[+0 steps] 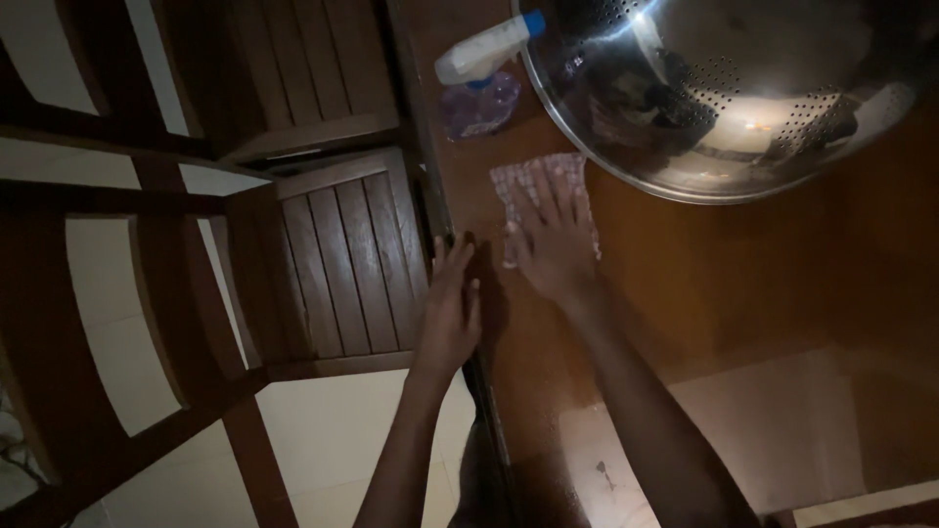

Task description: Wiping a wooden dining table with a cloth.

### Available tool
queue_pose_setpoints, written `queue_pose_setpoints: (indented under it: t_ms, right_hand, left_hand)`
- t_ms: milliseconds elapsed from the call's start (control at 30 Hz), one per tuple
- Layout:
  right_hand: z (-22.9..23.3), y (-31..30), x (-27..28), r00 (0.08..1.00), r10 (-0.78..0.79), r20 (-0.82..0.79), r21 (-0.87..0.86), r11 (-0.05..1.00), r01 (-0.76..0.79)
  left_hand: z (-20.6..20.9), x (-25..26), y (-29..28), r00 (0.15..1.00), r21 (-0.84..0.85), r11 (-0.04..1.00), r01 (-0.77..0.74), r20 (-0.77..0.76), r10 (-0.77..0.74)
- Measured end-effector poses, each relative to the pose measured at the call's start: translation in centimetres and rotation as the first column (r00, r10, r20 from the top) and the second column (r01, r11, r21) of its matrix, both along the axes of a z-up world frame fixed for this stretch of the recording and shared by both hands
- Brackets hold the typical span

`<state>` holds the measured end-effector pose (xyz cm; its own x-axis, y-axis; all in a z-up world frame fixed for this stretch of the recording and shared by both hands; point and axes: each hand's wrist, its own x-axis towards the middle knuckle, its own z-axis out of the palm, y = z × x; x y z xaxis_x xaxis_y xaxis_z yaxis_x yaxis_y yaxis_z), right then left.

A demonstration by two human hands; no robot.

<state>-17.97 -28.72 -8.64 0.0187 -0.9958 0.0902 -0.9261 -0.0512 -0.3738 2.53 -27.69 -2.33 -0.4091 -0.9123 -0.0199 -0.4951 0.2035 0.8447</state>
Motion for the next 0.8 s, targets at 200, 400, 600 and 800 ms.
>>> queue_pose_setpoints:
  t_ms: [200,400,600,800]
  right_hand:
    - [1.3,3.3,1.0,0.999,0.006,0.050,0.128,0.992,-0.012]
    - [1.5,1.5,0.8,0.999,-0.032,0.025,0.063,0.998,0.030]
    - [0.6,2.4,1.0,0.999,-0.008,0.040,0.034,0.999,0.007]
    - [1.7,7.1,1.6,0.996,-0.053,0.075,0.117,0.992,0.044]
  left_hand:
    - [-1.2,0.3,-0.1,1.000,-0.043,0.999,0.015,-0.008,-0.016]
    - [-1.6,1.1,-0.1,0.999,-0.097,0.995,0.021,-0.025,-0.023]
    - [-1.7,1.7,0.8,0.999,-0.078,0.996,0.031,-0.014,-0.032]
    - [-0.7,2.2,1.5,0.998,-0.033,0.998,0.058,0.023,-0.057]
